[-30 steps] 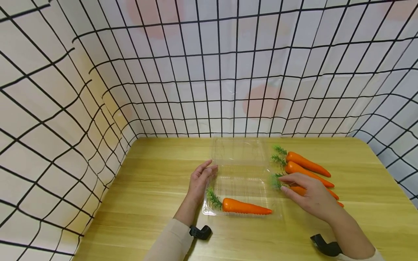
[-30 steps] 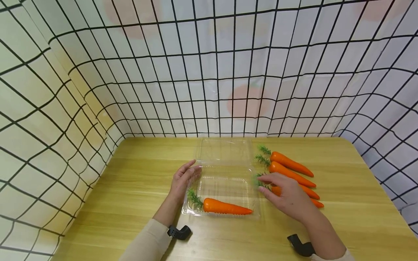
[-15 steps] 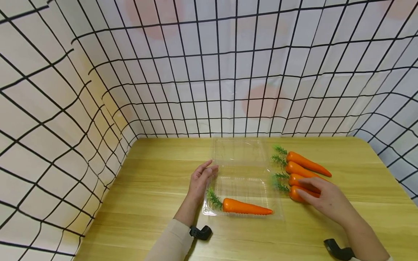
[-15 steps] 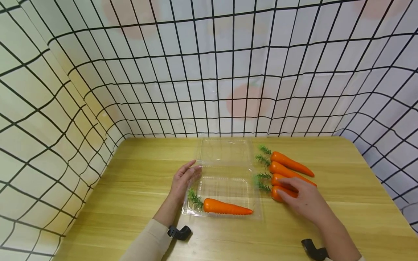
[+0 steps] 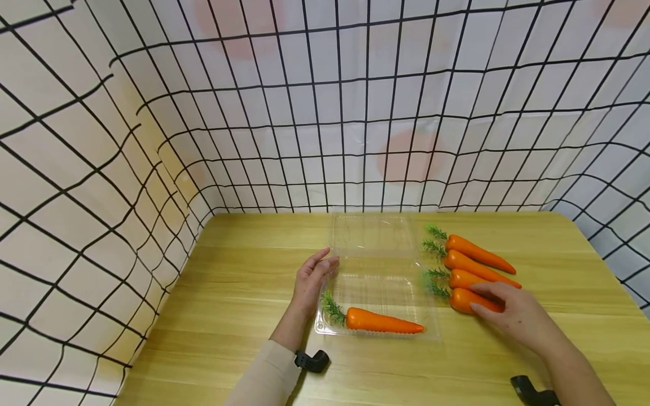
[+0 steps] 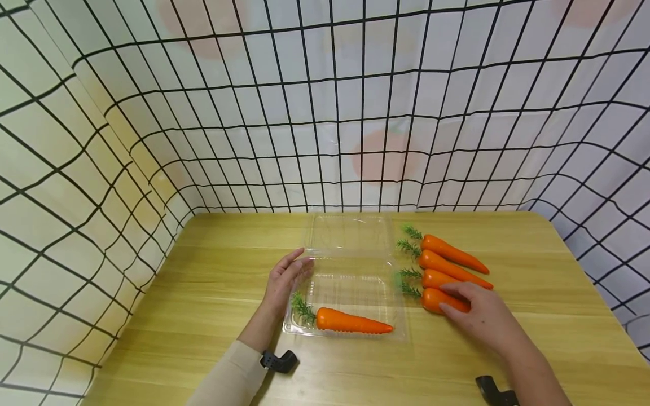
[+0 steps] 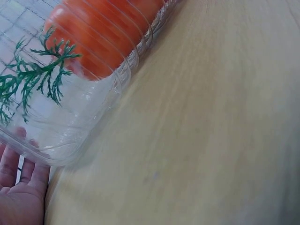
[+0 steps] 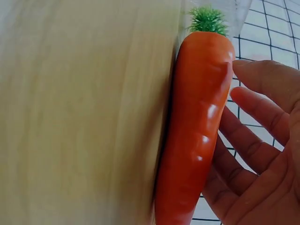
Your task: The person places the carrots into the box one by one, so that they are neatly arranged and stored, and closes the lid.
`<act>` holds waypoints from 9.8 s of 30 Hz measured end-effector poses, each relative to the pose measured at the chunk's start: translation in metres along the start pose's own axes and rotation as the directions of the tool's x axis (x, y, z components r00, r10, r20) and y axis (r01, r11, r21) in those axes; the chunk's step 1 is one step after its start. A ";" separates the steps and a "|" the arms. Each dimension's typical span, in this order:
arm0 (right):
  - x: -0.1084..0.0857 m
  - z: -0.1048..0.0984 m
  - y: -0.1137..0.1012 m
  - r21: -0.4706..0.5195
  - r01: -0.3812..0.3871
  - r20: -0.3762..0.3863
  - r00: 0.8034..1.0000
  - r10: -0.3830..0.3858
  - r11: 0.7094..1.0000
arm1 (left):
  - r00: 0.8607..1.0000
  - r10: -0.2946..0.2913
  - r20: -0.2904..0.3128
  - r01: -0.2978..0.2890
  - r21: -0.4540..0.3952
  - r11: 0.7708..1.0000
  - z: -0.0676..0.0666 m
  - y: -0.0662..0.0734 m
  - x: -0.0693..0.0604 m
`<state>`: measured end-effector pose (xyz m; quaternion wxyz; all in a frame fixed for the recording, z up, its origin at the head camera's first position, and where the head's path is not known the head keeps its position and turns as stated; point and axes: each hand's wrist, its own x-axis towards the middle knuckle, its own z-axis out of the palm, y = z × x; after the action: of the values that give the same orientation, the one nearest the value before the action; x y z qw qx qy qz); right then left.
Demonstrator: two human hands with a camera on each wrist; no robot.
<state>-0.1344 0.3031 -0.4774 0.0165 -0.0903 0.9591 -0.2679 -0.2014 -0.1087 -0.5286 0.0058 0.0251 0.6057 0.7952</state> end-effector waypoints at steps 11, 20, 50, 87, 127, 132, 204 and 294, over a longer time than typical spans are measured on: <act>0.001 0.004 0.001 -0.030 0.062 0.009 0.998 -0.062 0.998 | 1.000 0.001 0.000 -0.001 0.003 1.000 0.001 0.001 0.000; -0.001 0.005 -0.002 -0.044 0.050 0.050 0.998 -0.048 0.998 | 1.000 0.005 0.003 -0.005 0.005 1.000 0.001 0.002 0.000; -0.008 -0.031 -0.023 -0.040 0.023 -0.177 0.984 -0.030 0.999 | 1.000 -0.007 0.005 0.007 0.003 1.000 0.001 0.001 0.000; 0.016 0.003 -0.099 -0.037 0.305 -0.155 0.939 -0.307 0.952 | 1.000 -0.014 -0.011 0.014 0.000 1.000 0.001 0.001 0.000; 0.035 0.060 -0.139 0.109 0.392 0.025 0.918 -0.396 0.914 | 1.000 0.028 0.011 -0.029 0.031 0.999 -0.001 -0.001 0.001; 0.036 0.064 -0.140 0.120 0.415 0.046 0.905 -0.422 0.902 | 1.000 0.024 0.018 -0.024 0.022 0.999 -0.002 -0.001 0.000; 0.030 0.023 -0.107 0.117 0.204 -0.062 0.978 -0.198 0.972 | 1.000 0.023 0.015 -0.024 0.035 0.999 -0.002 -0.001 0.000; 0.016 -0.018 0.002 -0.039 -0.066 -0.024 0.998 0.065 0.997 | 1.000 0.022 0.011 -0.022 0.018 1.000 0.000 -0.001 0.000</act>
<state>-0.1513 0.3105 -0.4628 0.0124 -0.0560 0.9668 -0.2490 -0.2019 -0.1079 -0.5295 0.0003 0.0360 0.6124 0.7897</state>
